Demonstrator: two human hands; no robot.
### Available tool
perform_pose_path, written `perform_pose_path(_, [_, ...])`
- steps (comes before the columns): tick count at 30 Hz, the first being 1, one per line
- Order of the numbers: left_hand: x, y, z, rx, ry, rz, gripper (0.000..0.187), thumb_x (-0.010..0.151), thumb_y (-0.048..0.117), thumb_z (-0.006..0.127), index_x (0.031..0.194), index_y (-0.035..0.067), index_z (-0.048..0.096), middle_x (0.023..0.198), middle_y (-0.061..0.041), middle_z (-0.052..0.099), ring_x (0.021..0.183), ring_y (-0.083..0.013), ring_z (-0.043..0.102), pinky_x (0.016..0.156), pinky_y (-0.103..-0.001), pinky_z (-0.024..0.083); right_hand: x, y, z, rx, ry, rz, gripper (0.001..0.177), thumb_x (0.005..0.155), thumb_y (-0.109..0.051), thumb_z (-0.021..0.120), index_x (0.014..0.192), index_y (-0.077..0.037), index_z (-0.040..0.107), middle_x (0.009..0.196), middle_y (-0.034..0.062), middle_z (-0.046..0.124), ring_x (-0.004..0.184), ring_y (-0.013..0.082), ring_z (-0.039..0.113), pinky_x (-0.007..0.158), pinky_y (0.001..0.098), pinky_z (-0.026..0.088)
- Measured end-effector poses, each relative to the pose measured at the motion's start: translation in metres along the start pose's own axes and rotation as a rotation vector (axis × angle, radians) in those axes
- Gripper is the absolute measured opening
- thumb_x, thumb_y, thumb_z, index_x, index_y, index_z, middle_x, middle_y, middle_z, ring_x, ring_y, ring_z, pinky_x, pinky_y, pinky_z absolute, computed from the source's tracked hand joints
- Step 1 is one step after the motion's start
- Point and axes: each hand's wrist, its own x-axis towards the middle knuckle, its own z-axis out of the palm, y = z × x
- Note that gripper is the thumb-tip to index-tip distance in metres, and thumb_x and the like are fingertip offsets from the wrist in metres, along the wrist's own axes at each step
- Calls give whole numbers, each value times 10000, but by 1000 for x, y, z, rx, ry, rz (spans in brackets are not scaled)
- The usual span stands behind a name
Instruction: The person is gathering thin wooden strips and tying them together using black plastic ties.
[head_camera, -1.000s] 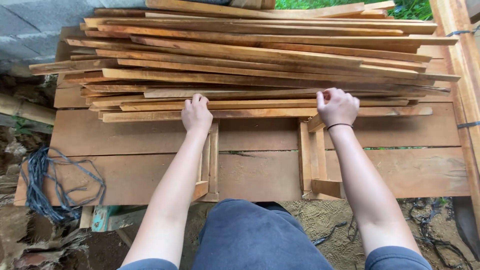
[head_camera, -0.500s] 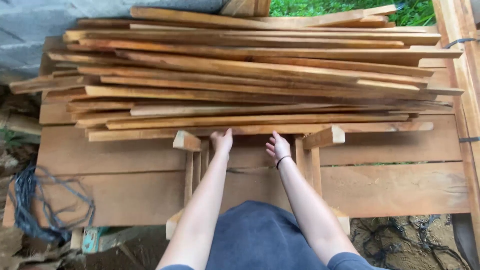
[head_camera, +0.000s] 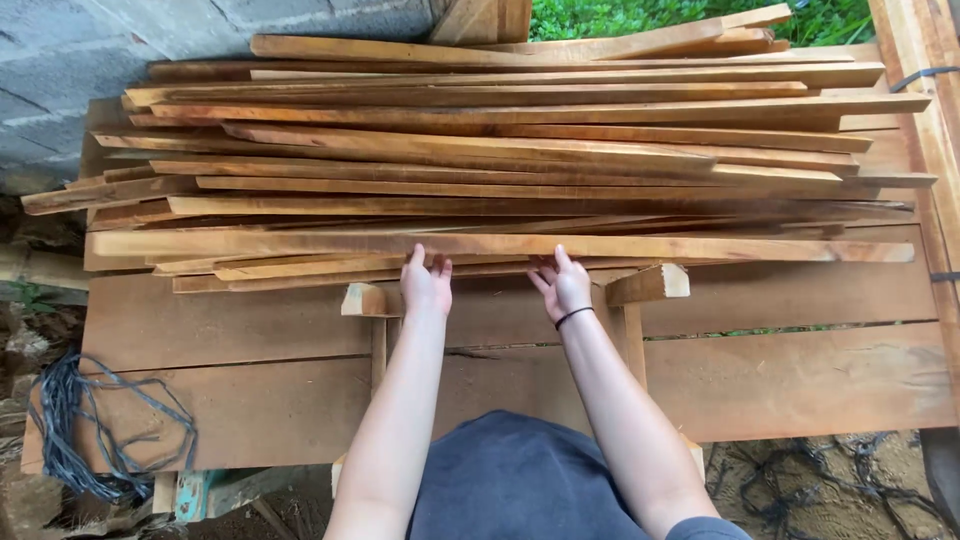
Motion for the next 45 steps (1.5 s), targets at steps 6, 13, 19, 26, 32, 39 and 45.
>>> perform_pose_path(6, [-108, 45, 20, -109, -266, 97, 278, 969, 286, 737, 1118, 179, 529, 1070, -10, 517, 998, -216, 578, 890, -333, 503, -70, -33, 10, 132, -115, -136, 452, 1043, -247, 664, 1350, -29, 413, 1338, 194, 541, 1269, 476, 585, 1093, 748, 344])
perform_pose_path(13, [-167, 60, -8, -112, -401, 286, 220, 986, 289, 711, 1088, 225, 527, 1089, 36, 562, 985, -162, 646, 899, -333, 533, -117, -39, 12, 156, -262, -146, 236, 1018, -205, 677, 1155, -89, 523, 1203, 121, 659, 1175, 410, 662, 1044, 683, 484])
perform_pose_path(19, [-171, 85, -22, -153, -431, 345, 208, 989, 295, 707, 1083, 232, 532, 1094, 43, 608, 976, -158, 683, 932, -376, 572, -156, -51, 35, 78, -370, -165, 253, 1023, -196, 663, 1222, -109, 531, 1201, 86, 666, 1200, 379, 664, 1037, 638, 517])
perform_pose_path(26, [-119, 37, -84, -67, -189, 173, 462, 907, 461, 805, 1135, 187, 512, 1048, 32, 588, 876, -161, 662, 843, -349, 595, -175, -20, -20, 44, -212, -78, 265, 983, -265, 716, 1177, -156, 573, 1181, 91, 693, 1127, 348, 689, 1020, 672, 507])
perform_pose_path(32, [-93, -7, -116, 62, -41, -24, 315, 909, 360, 802, 978, 156, 572, 898, 65, 619, 847, -133, 721, 800, -313, 590, -141, 3, -66, 41, -64, 45, 308, 972, -397, 733, 1021, -133, 584, 1112, 153, 735, 1082, 372, 717, 963, 661, 538])
perform_pose_path(39, [-1, -37, -111, -93, -34, -67, 419, 848, 147, 864, 1138, 98, 567, 1071, -59, 660, 1007, -279, 724, 953, -471, 575, -62, 31, -62, 57, -15, 64, 453, 953, -289, 786, 1226, -73, 497, 1221, 156, 689, 1144, 387, 688, 985, 647, 531])
perform_pose_path(45, [68, -78, -135, -18, 10, -69, 557, 868, -28, 795, 1290, -37, 431, 1221, -186, 504, 1087, -331, 667, 1047, -485, 528, -15, 58, -87, 38, 30, 174, 483, 985, -238, 744, 1315, -56, 441, 1333, 149, 633, 1280, 422, 594, 1047, 684, 439])
